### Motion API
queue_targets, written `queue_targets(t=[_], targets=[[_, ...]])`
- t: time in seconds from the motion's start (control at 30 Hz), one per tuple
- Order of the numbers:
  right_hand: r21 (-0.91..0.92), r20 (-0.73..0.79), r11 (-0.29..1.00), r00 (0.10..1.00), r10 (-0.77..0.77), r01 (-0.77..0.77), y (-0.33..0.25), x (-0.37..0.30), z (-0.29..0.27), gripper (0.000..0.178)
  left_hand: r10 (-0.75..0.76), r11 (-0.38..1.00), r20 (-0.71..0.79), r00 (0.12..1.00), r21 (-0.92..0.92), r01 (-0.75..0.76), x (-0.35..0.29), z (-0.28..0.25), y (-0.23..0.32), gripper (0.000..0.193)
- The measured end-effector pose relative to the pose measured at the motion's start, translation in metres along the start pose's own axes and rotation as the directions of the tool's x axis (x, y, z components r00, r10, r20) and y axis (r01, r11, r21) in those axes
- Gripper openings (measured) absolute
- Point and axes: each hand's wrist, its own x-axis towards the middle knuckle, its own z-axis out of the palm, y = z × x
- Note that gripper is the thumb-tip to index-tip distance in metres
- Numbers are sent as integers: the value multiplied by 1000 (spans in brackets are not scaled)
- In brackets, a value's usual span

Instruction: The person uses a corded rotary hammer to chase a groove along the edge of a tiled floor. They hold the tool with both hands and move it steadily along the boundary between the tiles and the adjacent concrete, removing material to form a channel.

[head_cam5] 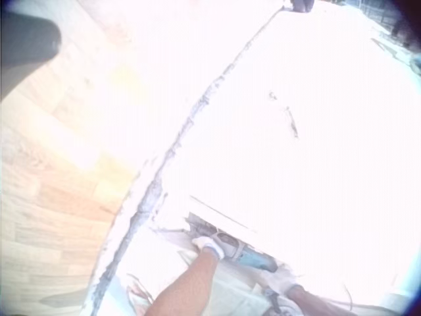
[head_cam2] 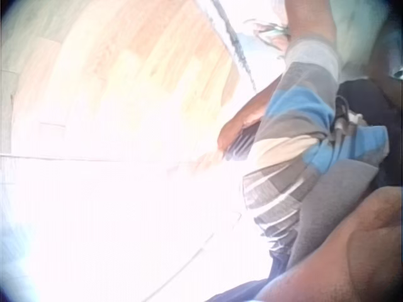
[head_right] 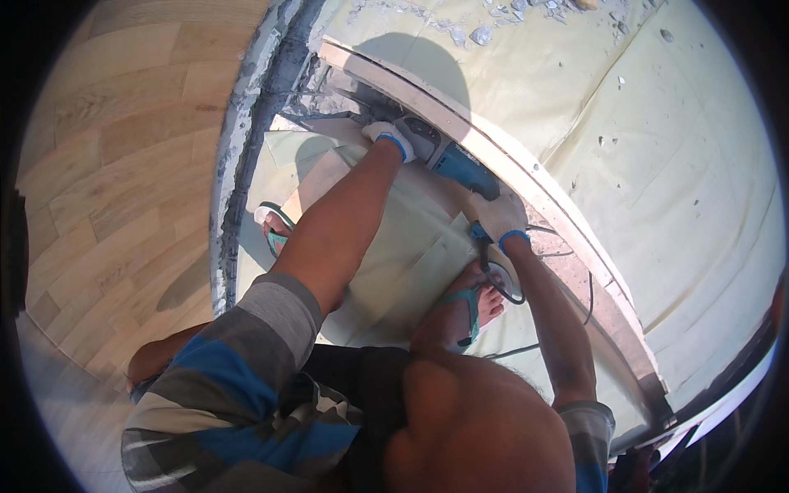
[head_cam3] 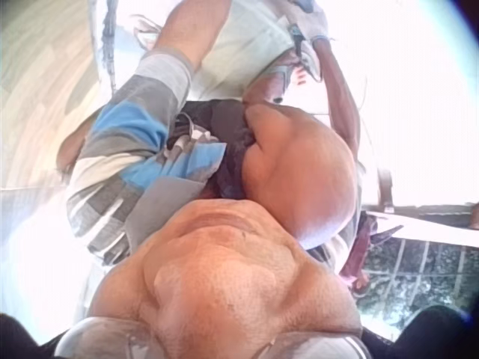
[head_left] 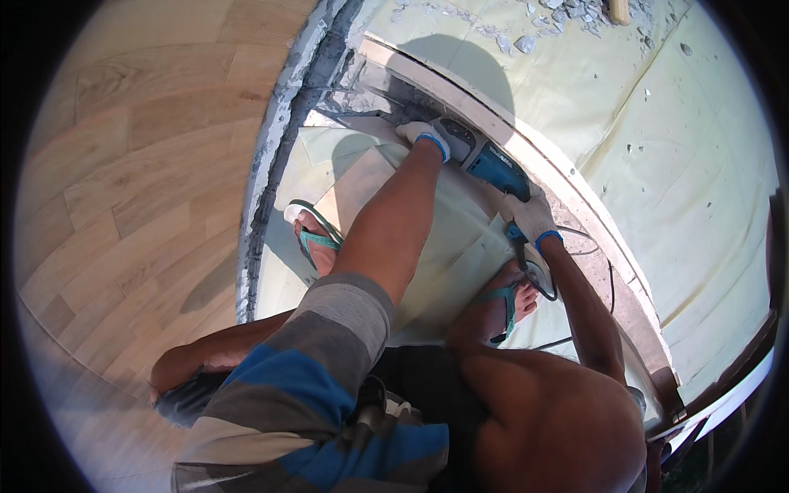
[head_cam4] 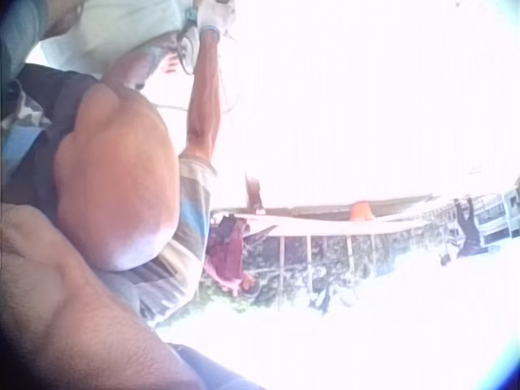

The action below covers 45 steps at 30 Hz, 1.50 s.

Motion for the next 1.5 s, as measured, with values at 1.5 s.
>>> queue_targets(t=[1.5], targets=[[-25, 145, 993, 982, 121, -119, -34, -11, -27, 75, -22, 999, 31, 999, 25, 21, -7, 5, -5, 59]])
